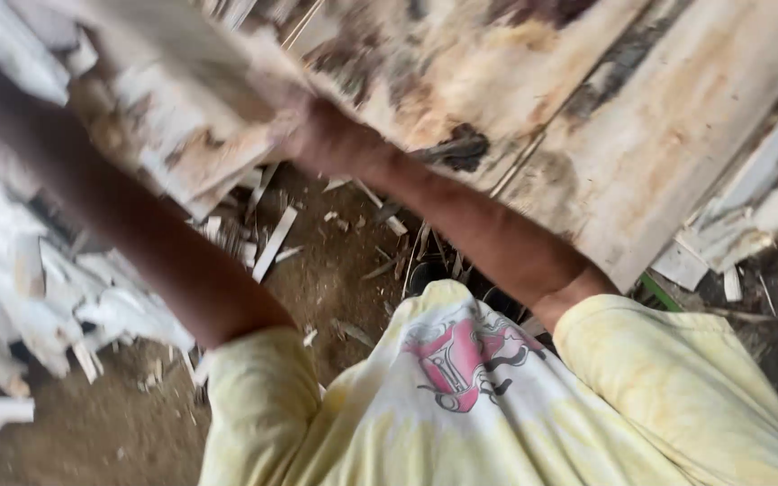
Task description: Trimming the edges of thin wood panels using a woodworking machine.
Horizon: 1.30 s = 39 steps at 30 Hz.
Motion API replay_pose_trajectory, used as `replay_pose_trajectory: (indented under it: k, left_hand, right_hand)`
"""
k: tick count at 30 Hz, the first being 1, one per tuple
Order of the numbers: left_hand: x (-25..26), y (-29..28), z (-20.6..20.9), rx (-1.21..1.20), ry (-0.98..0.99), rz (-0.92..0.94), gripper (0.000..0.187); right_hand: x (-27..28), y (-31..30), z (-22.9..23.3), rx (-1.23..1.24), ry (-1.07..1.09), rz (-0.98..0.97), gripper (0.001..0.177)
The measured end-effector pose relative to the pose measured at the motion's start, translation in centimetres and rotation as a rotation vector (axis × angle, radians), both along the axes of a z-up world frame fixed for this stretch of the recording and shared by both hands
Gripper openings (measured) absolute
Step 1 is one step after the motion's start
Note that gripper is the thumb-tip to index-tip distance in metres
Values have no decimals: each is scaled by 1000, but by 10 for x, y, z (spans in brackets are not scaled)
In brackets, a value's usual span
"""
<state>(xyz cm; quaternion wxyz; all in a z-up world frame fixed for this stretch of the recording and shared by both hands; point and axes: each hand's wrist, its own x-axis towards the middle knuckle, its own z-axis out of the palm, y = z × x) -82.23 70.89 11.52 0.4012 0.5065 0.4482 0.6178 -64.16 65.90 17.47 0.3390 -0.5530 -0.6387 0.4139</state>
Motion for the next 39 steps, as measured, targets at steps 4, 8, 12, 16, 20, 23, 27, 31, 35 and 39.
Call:
replay_pose_trajectory:
  k: [4, 8, 12, 16, 20, 23, 27, 31, 35, 39]
  left_hand:
    - [-79, -4, 3, 255, 108, 198, 69]
    - [42, -107, -15, -419, 403, -204, 76]
    - [128, -193, -101, -848, 267, -571, 80]
    - [166, -226, -127, -193, 603, -574, 73]
    - [195, -215, -109, -66, 909, -729, 82]
    - [215, -217, -111, -78, 1123, -809, 85]
    - [235, -238, -127, -1, 1191, -814, 84]
    - [267, -274, -121, 43, 1191, -875, 83]
    - [306, -307, -106, 111, 1290, -960, 87]
    - [334, -319, -151, 146, 1323, -957, 78]
  right_hand:
    - [-15, -94, -28, 97, -169, 174, 72]
    - [52, -197, -98, -227, -76, -131, 60]
    - [121, -303, -194, -167, -86, -463, 47]
    - [145, -363, -167, -69, -182, -762, 34]
    - [159, -400, -159, 97, -216, -1121, 37]
    - [177, -431, -158, 110, -287, -1297, 43]
    - [208, -471, -154, 166, -552, -1374, 56]
    - [239, -507, -180, 56, -684, -1412, 61]
    - [300, -519, -205, 37, -536, -1424, 53]
    - [379, -504, -211, 90, -740, -1398, 51]
